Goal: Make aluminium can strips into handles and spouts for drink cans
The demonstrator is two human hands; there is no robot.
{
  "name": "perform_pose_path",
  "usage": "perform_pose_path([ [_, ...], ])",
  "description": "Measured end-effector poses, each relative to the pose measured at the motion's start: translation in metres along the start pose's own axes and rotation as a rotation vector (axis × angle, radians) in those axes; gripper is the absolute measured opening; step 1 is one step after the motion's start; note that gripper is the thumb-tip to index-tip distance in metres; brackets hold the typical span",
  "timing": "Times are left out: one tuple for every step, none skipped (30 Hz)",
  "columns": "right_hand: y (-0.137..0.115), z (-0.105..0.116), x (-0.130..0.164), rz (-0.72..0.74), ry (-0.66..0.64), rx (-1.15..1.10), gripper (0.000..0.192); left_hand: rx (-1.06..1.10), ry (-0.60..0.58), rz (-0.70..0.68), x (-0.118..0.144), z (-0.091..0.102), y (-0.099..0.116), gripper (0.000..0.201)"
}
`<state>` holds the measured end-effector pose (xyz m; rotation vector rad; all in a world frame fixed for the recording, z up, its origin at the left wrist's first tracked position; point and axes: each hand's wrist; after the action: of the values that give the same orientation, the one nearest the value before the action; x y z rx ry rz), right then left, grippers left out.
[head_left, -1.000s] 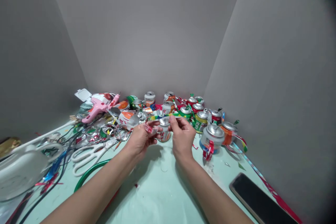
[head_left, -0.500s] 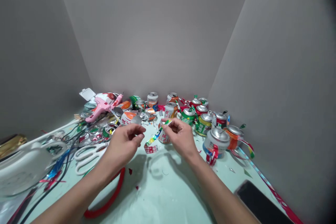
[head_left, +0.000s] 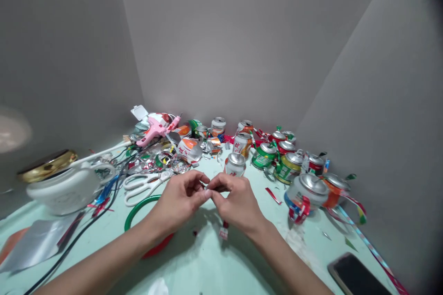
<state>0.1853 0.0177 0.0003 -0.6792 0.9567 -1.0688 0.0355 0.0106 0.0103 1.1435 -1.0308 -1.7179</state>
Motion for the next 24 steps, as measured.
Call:
perform_pose_path([
  [-0.003,-0.001,0.001,0.011,-0.005,0.021,0.01,0.015,0.01,-0.001,-0.001,0.0,0.0,0.014],
  [-0.005,-0.001,0.001,-0.003,-0.022,0.011,0.009,0.032,0.014,0.009,-0.002,0.0,0.0,0.013],
  [-0.007,0.0,0.001,-0.039,-0.056,-0.029,0.006,0.053,0.012,0.023,-0.003,0.002,0.001,0.014],
  [-0.008,0.002,-0.001,-0.094,-0.101,-0.09,0.005,0.076,0.003,0.035,-0.004,0.004,0.002,0.015],
  [-0.009,0.004,-0.003,-0.164,-0.147,-0.163,0.01,0.099,-0.005,0.042,-0.005,0.007,0.003,0.015],
  [-0.009,0.008,-0.005,-0.243,-0.185,-0.239,0.016,0.121,-0.01,0.045,-0.006,0.01,0.004,0.016],
  [-0.008,0.011,-0.007,-0.324,-0.21,-0.306,0.022,0.14,-0.01,0.046,-0.008,0.013,0.004,0.016],
  [-0.007,0.015,-0.008,-0.397,-0.226,-0.356,0.026,0.15,-0.004,0.046,-0.009,0.016,0.005,0.016],
  [-0.006,0.019,-0.009,-0.453,-0.243,-0.385,0.029,0.147,0.005,0.043,-0.01,0.019,0.006,0.017],
  [-0.005,0.022,-0.01,-0.487,-0.268,-0.39,0.03,0.133,0.012,0.038,-0.011,0.02,0.007,0.017],
  [-0.003,0.025,-0.01,-0.498,-0.304,-0.377,0.03,0.112,0.016,0.032,-0.012,0.022,0.008,0.017],
  [-0.002,0.026,-0.009,-0.492,-0.339,-0.352,0.028,0.089,0.019,0.025,-0.013,0.022,0.01,0.017],
  [-0.001,0.027,-0.008,-0.48,-0.368,-0.323,0.025,0.068,0.025,0.016,-0.013,0.022,0.012,0.017],
  [-0.001,0.027,-0.007,-0.469,-0.391,-0.296,0.021,0.054,0.035,0.004,-0.013,0.021,0.015,0.017],
  [0.0,0.025,-0.007,-0.462,-0.404,-0.277,0.017,0.046,0.047,-0.008,-0.013,0.02,0.017,0.017],
  [0.0,0.023,-0.006,-0.461,-0.411,-0.269,0.014,0.041,0.062,-0.019,-0.013,0.019,0.019,0.016],
  [0.001,0.021,-0.006,-0.469,-0.419,-0.277,0.012,0.04,0.079,-0.028,-0.014,0.019,0.02,0.016],
  [0.001,0.019,-0.006,-0.487,-0.427,-0.3,0.012,0.039,0.097,-0.035,-0.014,0.019,0.021,0.016],
  [0.002,0.018,-0.006,-0.506,-0.429,-0.332,0.014,0.043,0.112,-0.037,-0.015,0.021,0.021,0.016],
  [0.003,0.019,-0.007,-0.516,-0.418,-0.364,0.017,0.057,0.123,-0.034,-0.016,0.022,0.02,0.017],
  [0.004,0.021,-0.008,-0.506,-0.394,-0.391,0.02,0.093,0.131,-0.012,-0.018,0.024,0.018,0.017],
  [0.005,0.024,-0.009,-0.474,-0.367,-0.406,0.022,0.148,0.133,0.031,-0.02,0.027,0.016,0.018],
  [0.005,0.029,-0.01,-0.417,-0.347,-0.408,0.023,0.21,0.128,0.088,-0.022,0.029,0.013,0.018],
  [0.005,0.035,-0.01,-0.34,-0.344,-0.398,0.022,0.269,0.118,0.153,-0.025,0.03,0.01,0.019],
])
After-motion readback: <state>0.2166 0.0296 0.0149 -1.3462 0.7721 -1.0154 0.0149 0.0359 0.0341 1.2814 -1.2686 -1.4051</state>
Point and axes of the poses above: each hand's wrist, its own x-axis away from the middle knuckle, its own z-axis out of the back of the hand, y = z × x, and after that the axes turned 10 degrees about -z, right-handed
